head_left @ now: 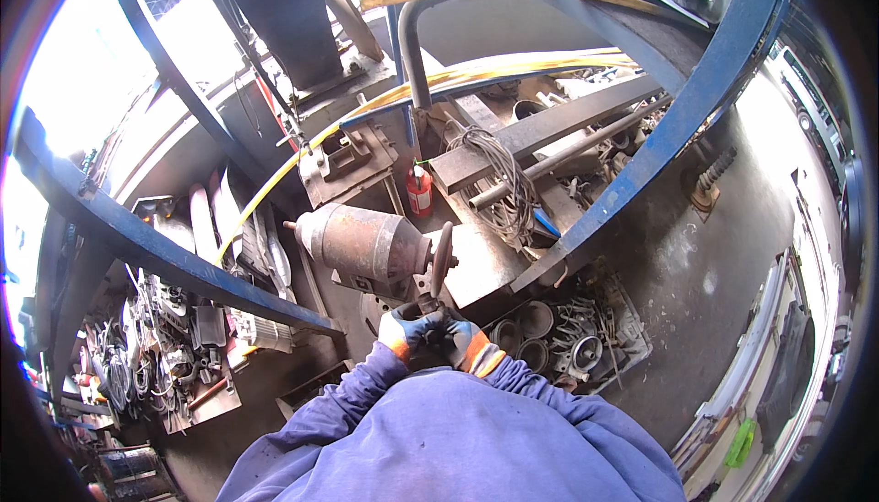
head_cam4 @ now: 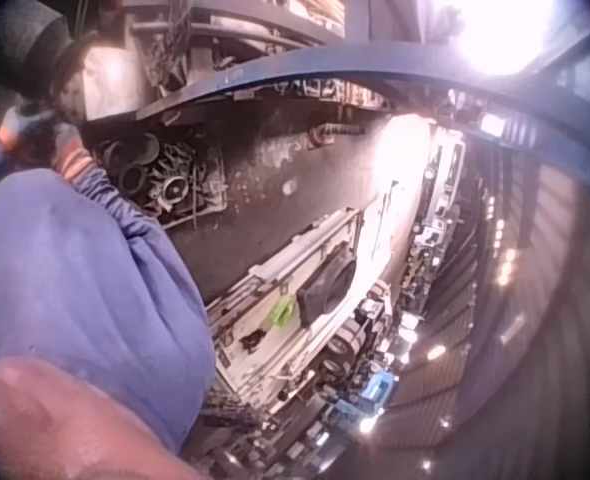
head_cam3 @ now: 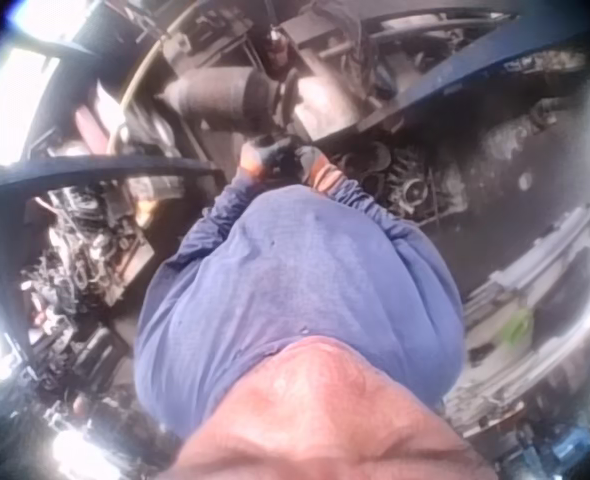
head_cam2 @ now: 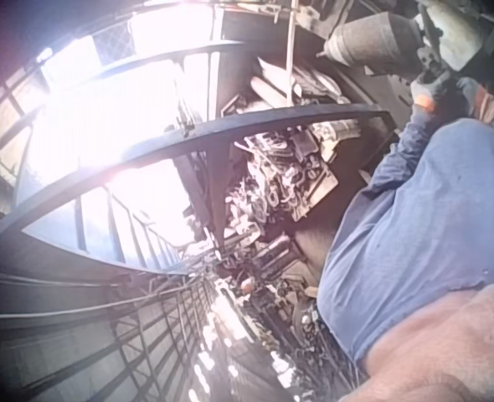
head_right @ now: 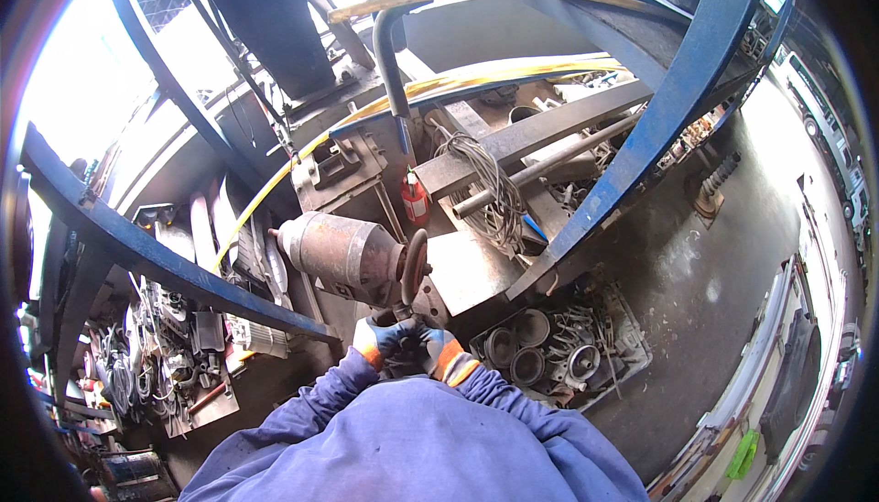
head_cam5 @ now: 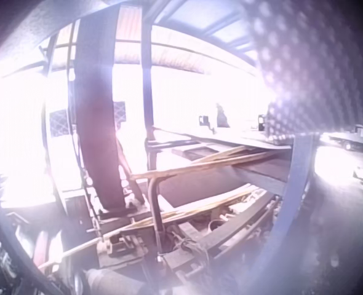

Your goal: The person uses a bench grinder to smooth the edges of small metal parts. They repeatedly hold the parts against the spinning wheel, rotate them to treat different sides, and briefly inspect the surfaces before continuing.

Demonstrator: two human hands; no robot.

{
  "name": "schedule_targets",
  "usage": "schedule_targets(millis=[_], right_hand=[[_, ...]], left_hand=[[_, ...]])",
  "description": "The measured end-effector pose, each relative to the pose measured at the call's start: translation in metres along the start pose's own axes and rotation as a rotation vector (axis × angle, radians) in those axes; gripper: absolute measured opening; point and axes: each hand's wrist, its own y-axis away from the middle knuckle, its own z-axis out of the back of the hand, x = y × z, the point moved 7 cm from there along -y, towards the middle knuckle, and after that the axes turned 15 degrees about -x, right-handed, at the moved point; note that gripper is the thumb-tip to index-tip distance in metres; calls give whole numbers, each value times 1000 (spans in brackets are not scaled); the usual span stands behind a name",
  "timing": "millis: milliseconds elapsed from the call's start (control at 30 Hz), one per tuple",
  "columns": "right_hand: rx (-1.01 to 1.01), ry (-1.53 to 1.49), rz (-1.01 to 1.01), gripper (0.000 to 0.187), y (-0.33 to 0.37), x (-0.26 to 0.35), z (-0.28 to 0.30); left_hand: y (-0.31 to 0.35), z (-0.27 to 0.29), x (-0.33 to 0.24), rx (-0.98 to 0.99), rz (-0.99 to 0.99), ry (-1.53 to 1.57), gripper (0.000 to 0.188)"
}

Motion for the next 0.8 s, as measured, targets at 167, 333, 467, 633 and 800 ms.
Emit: schedule_targets(millis=[167,333,467,633,800], right_hand=[[-94,-485,-417,34,1,-8,-3],[-162,-668,-458,35,-5,-21,-3],[-236,-719,-498,28,-2,-20,-3],[-114,-714,-506,24,0,-1,-6],[-41,-622,-559,25,-1,-11,-6]], left_hand=[[5,-1,-5,0,-10,7,36],[-4,1,6,46,-41,-17,31],[-11,2,18,82,-30,34,28],[-10,3,13,104,12,18,29],[-6,1,-3,47,-27,-36,32]])
